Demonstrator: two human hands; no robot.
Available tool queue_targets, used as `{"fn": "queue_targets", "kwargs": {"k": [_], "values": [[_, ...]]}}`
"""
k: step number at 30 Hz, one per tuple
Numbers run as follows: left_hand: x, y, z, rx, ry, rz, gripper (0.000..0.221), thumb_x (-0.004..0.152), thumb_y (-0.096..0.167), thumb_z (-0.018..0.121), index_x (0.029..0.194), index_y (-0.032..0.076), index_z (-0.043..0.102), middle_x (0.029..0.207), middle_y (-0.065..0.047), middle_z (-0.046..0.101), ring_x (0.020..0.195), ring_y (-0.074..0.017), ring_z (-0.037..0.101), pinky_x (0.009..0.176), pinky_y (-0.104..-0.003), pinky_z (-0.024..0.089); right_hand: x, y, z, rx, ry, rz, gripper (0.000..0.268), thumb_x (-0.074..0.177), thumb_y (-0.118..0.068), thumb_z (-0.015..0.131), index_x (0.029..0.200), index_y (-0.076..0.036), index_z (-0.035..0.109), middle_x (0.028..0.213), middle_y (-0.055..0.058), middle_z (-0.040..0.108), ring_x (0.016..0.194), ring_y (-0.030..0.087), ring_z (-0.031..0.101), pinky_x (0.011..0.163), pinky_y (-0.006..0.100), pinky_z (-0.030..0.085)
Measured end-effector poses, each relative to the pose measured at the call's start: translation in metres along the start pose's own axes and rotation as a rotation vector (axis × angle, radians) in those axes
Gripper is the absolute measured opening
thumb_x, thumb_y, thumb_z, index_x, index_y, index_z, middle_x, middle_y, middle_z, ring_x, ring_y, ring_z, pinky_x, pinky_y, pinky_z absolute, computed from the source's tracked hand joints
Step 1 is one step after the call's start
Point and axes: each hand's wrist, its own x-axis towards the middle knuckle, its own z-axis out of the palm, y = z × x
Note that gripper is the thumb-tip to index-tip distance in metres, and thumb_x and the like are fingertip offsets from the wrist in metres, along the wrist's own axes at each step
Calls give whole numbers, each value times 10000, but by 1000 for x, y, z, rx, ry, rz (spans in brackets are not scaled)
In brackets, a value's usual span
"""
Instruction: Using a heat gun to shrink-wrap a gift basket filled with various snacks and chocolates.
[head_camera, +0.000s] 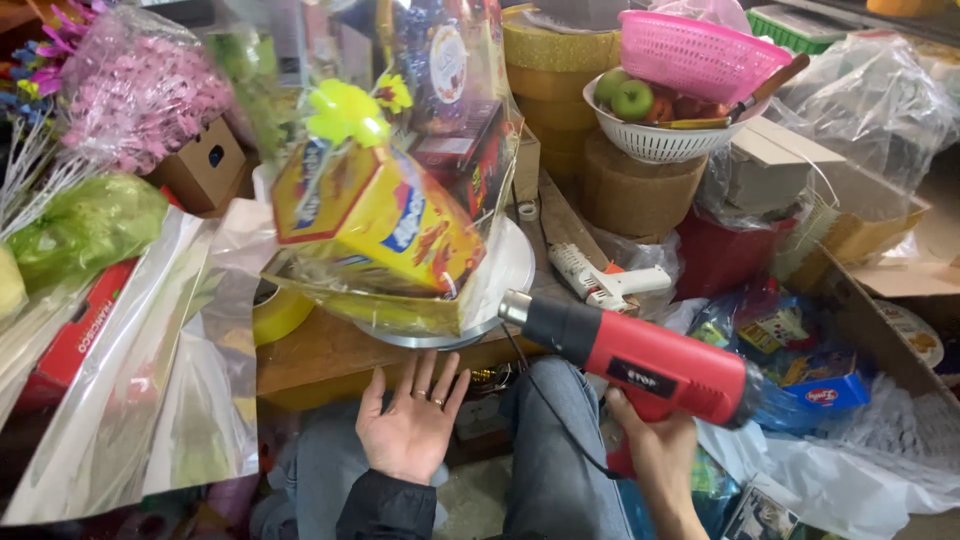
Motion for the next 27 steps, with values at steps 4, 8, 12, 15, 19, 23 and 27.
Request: {"fn": "queue_targets", "kwargs": {"k": [4, 8, 12, 15, 19, 23, 27], "values": [[-15, -10, 21, -6, 43, -3, 766, 883, 479, 560, 1549, 110, 470, 1668, -136, 471, 1568, -433, 381, 1271, -599, 340, -14, -10, -11, 71, 30, -103, 487, 715, -173, 874, 1163, -22, 754, 1046, 150, 781, 974, 254, 706, 900, 413, 578], [-14, -18, 22, 38, 58, -22, 596, 902, 462, 547, 1397, 130, 537, 1501, -117, 570, 1461, -398, 497, 1225, -572, 380, -12, 8, -8, 69, 28, -50, 470, 728, -215, 874, 1152, -50, 757, 1036, 134, 787, 975, 258, 710, 914, 398, 551], [-9, -23, 20, 49, 26, -57, 525, 902, 453, 573, 1320, 134, 565, 1432, -123, 599, 1414, -389, 534, 1210, -576, 395, -3, 22, -1, -30, 47, 155, 314, 760, -326, 906, 877, -59, 788, 695, 150, 743, 636, 246, 649, 644, 377, 487], [-16, -26, 30, 72, 53, -89, 649, 891, 463, 555, 1439, 115, 542, 1560, -118, 543, 1525, -395, 448, 1236, -587, 366, -10, 12, 0, -38, 81, 232, 342, 774, -301, 896, 960, -36, 785, 780, 157, 731, 710, 268, 653, 685, 403, 502], [-6, -29, 23, 57, -2, -121, 784, 890, 442, 577, 1568, 66, 455, 1677, -170, 439, 1595, -439, 307, 1263, -636, 326, -9, 37, 4, 40, 94, 171, 425, 740, -255, 905, 1087, -30, 802, 949, 136, 768, 882, 239, 668, 793, 406, 521], [-5, -28, 23, 63, -8, -105, 686, 884, 430, 569, 1480, 97, 504, 1645, -164, 476, 1595, -430, 337, 1261, -622, 321, -26, 33, 8, 237, 39, 253, 343, 795, -224, 879, 920, 75, 766, 721, 237, 702, 642, 319, 643, 609, 436, 514], [-9, -27, 26, 70, 12, -96, 681, 885, 429, 551, 1477, 95, 521, 1628, -147, 512, 1593, -414, 372, 1256, -602, 313, -33, 28, 12, 235, 11, 347, 360, 818, -229, 874, 841, 120, 790, 694, 258, 725, 622, 315, 655, 648, 399, 542]]}}
